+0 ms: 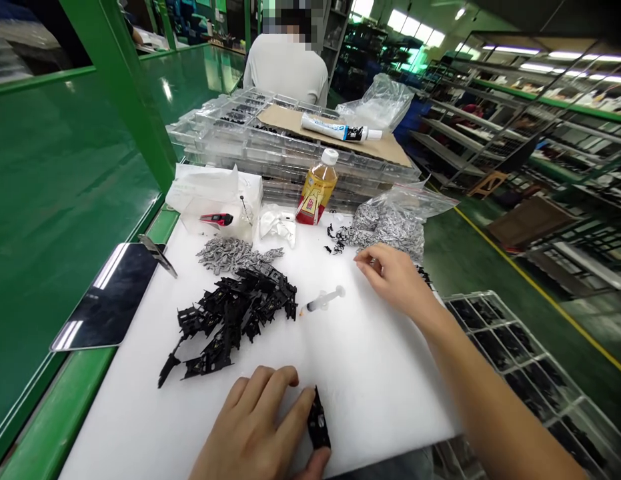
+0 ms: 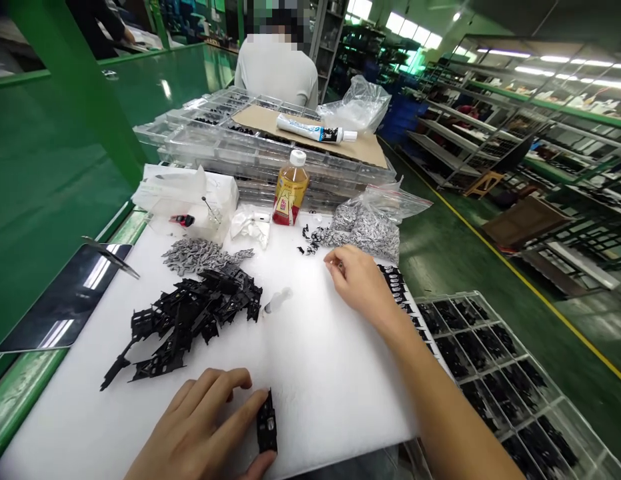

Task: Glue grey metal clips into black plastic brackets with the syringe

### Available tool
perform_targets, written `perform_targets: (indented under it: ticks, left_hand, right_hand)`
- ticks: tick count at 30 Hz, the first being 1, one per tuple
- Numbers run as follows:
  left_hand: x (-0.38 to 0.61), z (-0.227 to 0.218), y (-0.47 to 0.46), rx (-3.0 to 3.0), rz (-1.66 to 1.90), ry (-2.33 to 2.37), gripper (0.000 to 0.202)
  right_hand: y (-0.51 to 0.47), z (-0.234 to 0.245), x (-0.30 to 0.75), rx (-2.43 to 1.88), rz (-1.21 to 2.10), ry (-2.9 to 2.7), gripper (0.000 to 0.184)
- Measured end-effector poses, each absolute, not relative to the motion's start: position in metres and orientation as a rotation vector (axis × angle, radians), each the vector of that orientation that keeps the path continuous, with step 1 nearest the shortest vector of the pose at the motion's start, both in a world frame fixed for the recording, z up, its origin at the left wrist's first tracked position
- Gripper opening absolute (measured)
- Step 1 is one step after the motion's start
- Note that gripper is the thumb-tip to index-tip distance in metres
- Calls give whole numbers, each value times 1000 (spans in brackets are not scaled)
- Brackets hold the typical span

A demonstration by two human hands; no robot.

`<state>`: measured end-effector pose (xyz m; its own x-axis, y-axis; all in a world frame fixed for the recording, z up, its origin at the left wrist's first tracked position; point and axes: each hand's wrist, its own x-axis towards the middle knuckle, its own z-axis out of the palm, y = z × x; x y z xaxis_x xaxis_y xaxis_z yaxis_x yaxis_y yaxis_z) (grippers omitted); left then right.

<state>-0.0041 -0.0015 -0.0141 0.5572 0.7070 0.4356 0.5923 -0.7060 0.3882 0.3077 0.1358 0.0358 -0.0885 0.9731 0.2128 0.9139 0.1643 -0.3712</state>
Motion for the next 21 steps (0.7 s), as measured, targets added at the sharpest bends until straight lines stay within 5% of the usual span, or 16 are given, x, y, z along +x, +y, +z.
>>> perform_targets:
  ticks: [11,21]
  left_hand:
    - [-5,-17,1,2624,917,1091,34]
    - [-3,-17,-5,2580,817,1094,40]
  right_hand:
    - [184,28,325,-2139,111,-2021,31]
    - [99,61,301,-1759,220,-2134,16]
